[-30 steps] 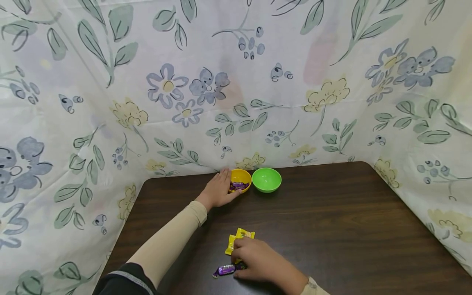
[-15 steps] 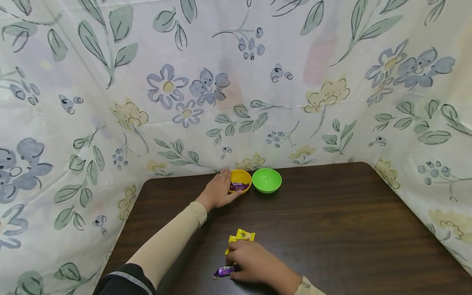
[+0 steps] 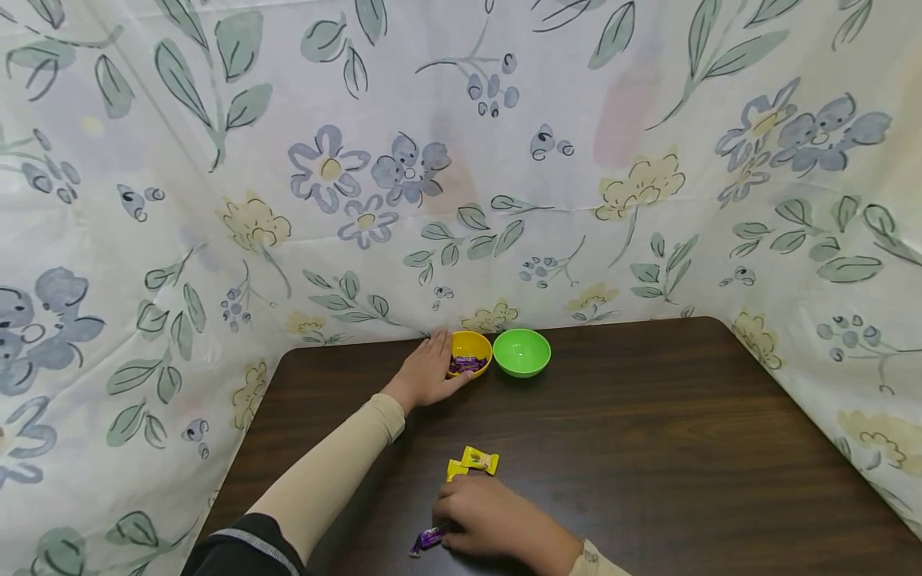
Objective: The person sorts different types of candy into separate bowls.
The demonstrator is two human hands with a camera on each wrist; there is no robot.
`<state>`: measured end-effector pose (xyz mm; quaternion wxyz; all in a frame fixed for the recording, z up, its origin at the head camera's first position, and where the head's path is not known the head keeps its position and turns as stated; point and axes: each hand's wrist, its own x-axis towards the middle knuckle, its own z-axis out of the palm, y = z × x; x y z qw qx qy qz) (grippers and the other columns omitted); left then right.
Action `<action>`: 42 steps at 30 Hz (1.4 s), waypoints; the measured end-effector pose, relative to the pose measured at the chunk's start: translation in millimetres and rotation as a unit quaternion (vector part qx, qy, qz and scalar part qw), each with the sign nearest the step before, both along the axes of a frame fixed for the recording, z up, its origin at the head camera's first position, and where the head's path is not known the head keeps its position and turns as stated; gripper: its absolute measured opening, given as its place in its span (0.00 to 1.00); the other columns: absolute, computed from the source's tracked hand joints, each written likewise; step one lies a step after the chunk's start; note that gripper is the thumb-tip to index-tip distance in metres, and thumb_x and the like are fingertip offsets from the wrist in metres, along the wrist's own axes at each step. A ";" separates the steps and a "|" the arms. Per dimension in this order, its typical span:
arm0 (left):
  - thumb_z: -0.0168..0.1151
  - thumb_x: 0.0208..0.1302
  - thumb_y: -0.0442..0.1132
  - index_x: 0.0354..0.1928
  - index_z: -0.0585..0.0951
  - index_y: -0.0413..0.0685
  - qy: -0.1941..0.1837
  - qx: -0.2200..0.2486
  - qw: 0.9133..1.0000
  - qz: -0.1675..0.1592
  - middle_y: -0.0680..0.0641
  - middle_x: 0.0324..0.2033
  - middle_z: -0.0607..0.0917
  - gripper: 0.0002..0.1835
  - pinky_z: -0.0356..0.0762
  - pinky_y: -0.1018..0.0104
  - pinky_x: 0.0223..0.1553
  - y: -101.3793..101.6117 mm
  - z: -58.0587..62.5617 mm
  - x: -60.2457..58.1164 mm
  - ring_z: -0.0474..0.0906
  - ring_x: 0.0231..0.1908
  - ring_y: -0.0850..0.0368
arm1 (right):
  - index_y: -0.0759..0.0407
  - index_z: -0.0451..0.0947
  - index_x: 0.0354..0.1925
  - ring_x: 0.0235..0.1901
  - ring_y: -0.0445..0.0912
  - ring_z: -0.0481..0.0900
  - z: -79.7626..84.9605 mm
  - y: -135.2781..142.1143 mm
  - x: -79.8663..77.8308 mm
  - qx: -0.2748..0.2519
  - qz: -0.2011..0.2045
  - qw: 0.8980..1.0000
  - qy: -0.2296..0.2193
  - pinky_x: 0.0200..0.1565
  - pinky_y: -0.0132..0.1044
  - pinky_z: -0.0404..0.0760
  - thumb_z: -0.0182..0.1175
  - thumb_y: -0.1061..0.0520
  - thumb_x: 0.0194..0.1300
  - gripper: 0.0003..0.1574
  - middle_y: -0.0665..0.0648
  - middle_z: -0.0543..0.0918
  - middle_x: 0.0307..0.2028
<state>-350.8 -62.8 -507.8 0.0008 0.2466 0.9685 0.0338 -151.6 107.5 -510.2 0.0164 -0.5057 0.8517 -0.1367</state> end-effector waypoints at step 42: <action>0.36 0.73 0.77 0.85 0.49 0.36 -0.006 -0.008 1.000 0.002 0.37 0.85 0.52 0.57 0.47 0.52 0.85 0.5 1.6 1.0 0.50 0.85 0.43 | 0.44 0.87 0.45 0.39 0.28 0.74 22.1 30.2 11.5 -0.070 -0.016 0.991 -0.115 0.42 0.22 0.78 0.69 0.53 0.72 0.05 0.39 0.81 0.43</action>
